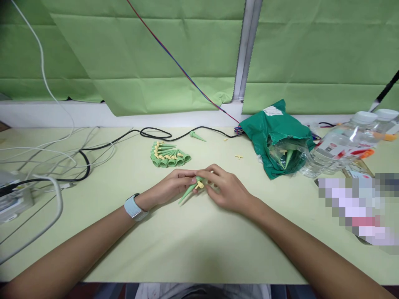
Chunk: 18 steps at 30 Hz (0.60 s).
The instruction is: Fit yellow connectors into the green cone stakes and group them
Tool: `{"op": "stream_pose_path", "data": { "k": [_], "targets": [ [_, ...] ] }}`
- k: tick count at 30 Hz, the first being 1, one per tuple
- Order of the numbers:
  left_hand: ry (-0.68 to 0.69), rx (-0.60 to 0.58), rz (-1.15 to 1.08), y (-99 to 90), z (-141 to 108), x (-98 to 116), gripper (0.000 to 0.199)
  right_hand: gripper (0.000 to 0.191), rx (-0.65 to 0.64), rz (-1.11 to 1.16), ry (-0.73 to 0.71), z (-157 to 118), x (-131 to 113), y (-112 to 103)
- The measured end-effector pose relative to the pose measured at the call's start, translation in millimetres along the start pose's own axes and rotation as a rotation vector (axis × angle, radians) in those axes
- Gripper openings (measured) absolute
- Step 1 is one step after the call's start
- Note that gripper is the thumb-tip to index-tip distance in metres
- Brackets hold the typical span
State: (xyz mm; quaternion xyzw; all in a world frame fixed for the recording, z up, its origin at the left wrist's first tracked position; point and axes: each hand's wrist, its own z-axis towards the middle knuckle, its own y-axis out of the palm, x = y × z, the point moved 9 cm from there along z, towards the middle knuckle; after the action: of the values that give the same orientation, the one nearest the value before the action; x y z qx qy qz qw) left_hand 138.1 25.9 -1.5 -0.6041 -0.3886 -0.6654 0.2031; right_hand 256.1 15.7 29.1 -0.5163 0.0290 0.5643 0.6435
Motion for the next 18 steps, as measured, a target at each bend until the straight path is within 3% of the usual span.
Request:
{"op": "stream_pose_path", "data": {
  "k": [3,8,10,13,15,18],
  "targets": [
    [-0.009,0.001,0.038,-1.1,-1,2,0.028,0.037,-0.007,-0.146,-0.057,-1,-4,-2],
    [-0.057,0.026,-0.020,-12.5,1,-5,0.039,0.028,-0.006,-0.125,-0.092,1,0,-12],
    [-0.066,0.018,-0.084,-14.8,2,-10,0.049,0.025,0.153,-0.094,-0.020,6,15,-33],
    [-0.009,0.073,0.013,-15.5,2,-10,0.038,0.029,0.430,-0.039,0.204,15,57,-59],
    [0.042,0.066,0.228,-6.6,0,-6,0.026,0.030,0.454,0.010,0.310,28,83,-54],
    [0.108,0.046,0.566,7.2,-4,-1,0.021,0.027,0.332,-0.016,0.349,55,102,-23]
  ]
}}
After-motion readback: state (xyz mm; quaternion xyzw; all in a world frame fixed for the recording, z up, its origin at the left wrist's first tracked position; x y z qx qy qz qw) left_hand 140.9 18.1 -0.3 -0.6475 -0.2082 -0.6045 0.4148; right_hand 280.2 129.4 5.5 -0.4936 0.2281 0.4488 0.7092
